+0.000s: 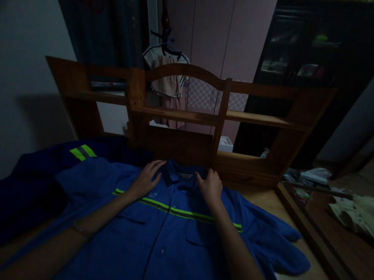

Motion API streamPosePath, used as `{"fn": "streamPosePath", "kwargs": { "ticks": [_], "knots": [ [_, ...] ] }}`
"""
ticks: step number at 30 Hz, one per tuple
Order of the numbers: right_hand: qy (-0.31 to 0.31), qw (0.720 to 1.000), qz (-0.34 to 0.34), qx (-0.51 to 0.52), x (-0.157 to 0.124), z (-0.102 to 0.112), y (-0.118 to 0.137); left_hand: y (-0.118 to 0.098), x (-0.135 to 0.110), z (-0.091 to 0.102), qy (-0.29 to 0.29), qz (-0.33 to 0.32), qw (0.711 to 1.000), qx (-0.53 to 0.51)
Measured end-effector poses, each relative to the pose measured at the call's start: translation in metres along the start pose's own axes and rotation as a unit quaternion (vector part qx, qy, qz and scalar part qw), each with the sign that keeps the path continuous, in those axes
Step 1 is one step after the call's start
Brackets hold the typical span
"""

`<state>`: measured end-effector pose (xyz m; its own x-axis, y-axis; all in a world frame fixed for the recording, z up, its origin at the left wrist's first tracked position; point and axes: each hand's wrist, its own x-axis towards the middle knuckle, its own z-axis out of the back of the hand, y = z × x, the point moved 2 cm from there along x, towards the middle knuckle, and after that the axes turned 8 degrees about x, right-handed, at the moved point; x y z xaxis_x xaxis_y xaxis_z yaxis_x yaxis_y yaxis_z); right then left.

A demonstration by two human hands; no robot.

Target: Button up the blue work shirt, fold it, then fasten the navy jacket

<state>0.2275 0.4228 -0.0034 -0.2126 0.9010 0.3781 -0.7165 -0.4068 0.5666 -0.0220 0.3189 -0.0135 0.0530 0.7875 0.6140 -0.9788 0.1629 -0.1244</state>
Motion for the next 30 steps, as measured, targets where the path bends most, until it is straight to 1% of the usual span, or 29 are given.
{"fn": "streamPosePath", "kwargs": {
  "ticks": [2, 4, 7, 10, 14, 16, 19, 22, 25, 28, 30],
  "knots": [
    [0.016, 0.999, -0.035, 0.009, 0.006, -0.008, 0.007, -0.013, 0.001, 0.005, 0.023, -0.06, 0.998, -0.011],
    [0.032, 0.997, -0.063, 0.036, 0.014, -0.013, 0.009, -0.023, -0.001, 0.005, 0.056, -0.116, 0.992, -0.014],
    [0.043, 0.988, -0.09, 0.113, 0.029, -0.019, 0.007, -0.028, -0.004, -0.001, 0.099, -0.165, 0.981, -0.011],
    [0.056, 0.969, -0.111, 0.213, 0.038, -0.029, 0.004, -0.024, -0.008, -0.009, 0.133, -0.171, 0.976, -0.014],
    [0.084, 0.925, -0.137, 0.346, 0.034, -0.051, 0.005, -0.017, -0.013, -0.015, 0.176, -0.148, 0.973, -0.029],
    [0.091, 0.903, -0.134, 0.398, 0.026, -0.06, 0.006, -0.015, -0.014, -0.015, 0.181, -0.132, 0.974, -0.044],
    [0.098, 0.88, -0.103, 0.453, 0.014, -0.065, 0.007, -0.018, -0.013, -0.008, 0.179, -0.12, 0.975, -0.06],
    [0.112, 0.865, -0.064, 0.485, 0.008, -0.061, 0.007, -0.026, -0.01, 0.003, 0.16, -0.139, 0.975, -0.064],
    [0.112, 0.862, -0.036, 0.493, 0.006, -0.046, 0.012, -0.032, -0.008, 0.009, 0.144, -0.178, 0.972, -0.055],
    [0.084, 0.872, -0.013, 0.481, -0.002, -0.021, 0.025, -0.029, -0.01, 0.001, 0.158, -0.182, 0.97, -0.036],
    [0.069, 0.88, 0.002, 0.47, -0.018, 0.003, 0.036, -0.024, -0.013, -0.008, 0.176, -0.167, 0.97, -0.029]
  ]
}}
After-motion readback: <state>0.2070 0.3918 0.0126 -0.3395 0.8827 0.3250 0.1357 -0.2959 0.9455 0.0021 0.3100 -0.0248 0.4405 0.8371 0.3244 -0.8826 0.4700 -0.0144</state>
